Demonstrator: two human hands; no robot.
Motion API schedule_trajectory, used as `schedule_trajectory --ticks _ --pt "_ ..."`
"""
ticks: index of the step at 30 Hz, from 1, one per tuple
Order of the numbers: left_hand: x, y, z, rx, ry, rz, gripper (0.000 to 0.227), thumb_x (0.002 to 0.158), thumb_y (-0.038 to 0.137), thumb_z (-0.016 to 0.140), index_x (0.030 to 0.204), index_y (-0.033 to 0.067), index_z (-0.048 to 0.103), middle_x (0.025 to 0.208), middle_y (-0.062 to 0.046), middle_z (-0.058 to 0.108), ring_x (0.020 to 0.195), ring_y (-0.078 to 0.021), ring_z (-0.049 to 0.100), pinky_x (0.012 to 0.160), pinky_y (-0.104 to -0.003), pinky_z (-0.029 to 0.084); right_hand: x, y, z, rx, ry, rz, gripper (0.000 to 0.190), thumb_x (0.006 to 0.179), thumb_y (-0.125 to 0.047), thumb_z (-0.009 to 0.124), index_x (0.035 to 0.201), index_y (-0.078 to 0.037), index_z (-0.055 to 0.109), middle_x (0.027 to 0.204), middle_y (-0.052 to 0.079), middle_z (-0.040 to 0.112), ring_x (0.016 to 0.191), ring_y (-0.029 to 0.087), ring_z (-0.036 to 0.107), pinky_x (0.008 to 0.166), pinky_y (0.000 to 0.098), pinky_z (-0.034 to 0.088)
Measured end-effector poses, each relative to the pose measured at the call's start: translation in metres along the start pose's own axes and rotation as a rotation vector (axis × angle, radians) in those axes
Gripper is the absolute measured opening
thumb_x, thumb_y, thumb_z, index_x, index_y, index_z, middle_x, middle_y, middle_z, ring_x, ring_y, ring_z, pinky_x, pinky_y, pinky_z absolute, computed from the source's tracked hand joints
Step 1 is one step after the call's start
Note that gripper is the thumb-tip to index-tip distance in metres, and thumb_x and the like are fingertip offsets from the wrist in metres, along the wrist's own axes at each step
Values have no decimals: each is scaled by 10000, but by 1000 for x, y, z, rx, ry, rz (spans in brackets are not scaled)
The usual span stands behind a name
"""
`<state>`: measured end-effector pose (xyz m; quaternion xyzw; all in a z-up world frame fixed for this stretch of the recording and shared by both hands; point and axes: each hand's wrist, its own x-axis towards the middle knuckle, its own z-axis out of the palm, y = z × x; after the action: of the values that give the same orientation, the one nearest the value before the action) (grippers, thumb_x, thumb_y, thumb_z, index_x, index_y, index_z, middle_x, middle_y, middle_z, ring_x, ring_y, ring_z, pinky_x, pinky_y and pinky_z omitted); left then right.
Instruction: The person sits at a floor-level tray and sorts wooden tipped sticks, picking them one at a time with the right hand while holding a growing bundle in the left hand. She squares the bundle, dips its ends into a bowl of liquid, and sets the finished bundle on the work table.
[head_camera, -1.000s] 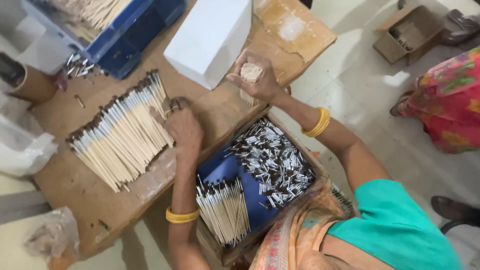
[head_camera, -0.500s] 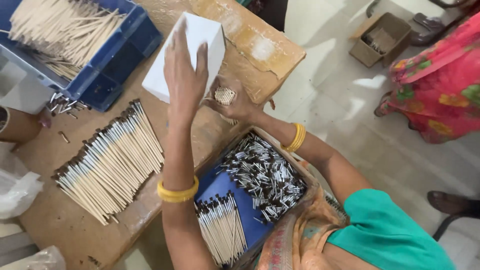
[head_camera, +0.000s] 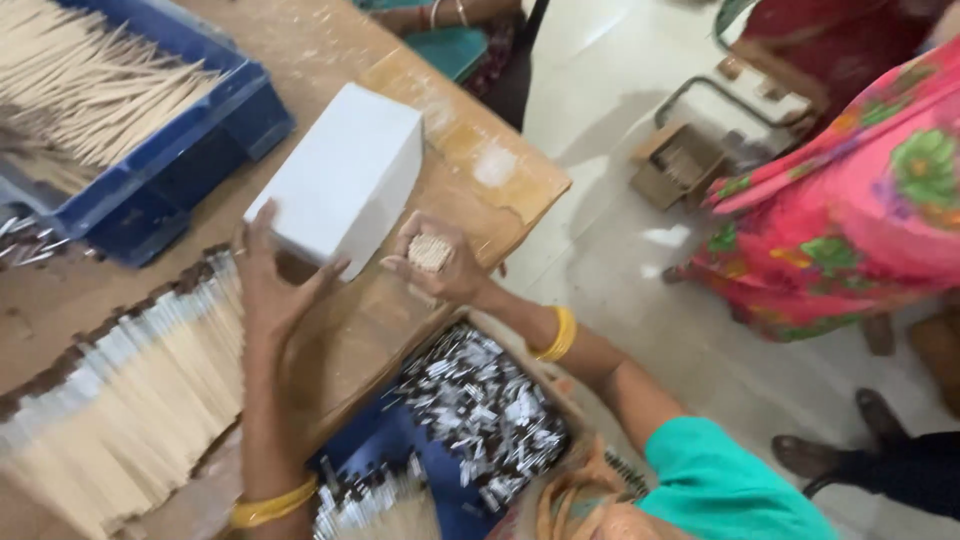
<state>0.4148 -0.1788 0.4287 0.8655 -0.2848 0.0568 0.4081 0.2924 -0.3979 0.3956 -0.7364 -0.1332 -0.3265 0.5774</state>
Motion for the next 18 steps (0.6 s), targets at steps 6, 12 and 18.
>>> schedule_trajectory --ticks 6,12,18 --pt "-8 17 23 71 119 37 1140 683 484 959 1589 159 348 1608 -248 260 1466 -464 370 1216 -559 372 -1 -1 3 54 -17 -73 197 948 -192 790 913 -100 619 825 0 644 681 81 632 577 216 560" --pt "-17 19 38 -131 230 101 1112 715 383 969 1588 173 313 1564 -267 195 1434 -481 393 1162 -575 409 15 -6 -18 -48 -10 -147 190 945 -163 785 892 -94 616 805 17 632 674 97 614 575 227 524" --pt "-29 21 11 -460 330 29 958 856 284 859 1607 175 274 1592 -208 320 1460 -394 445 1133 -492 540 19 2 -41 94 71 -78 175 970 -102 745 906 -49 591 767 42 637 638 126 678 538 256 584"
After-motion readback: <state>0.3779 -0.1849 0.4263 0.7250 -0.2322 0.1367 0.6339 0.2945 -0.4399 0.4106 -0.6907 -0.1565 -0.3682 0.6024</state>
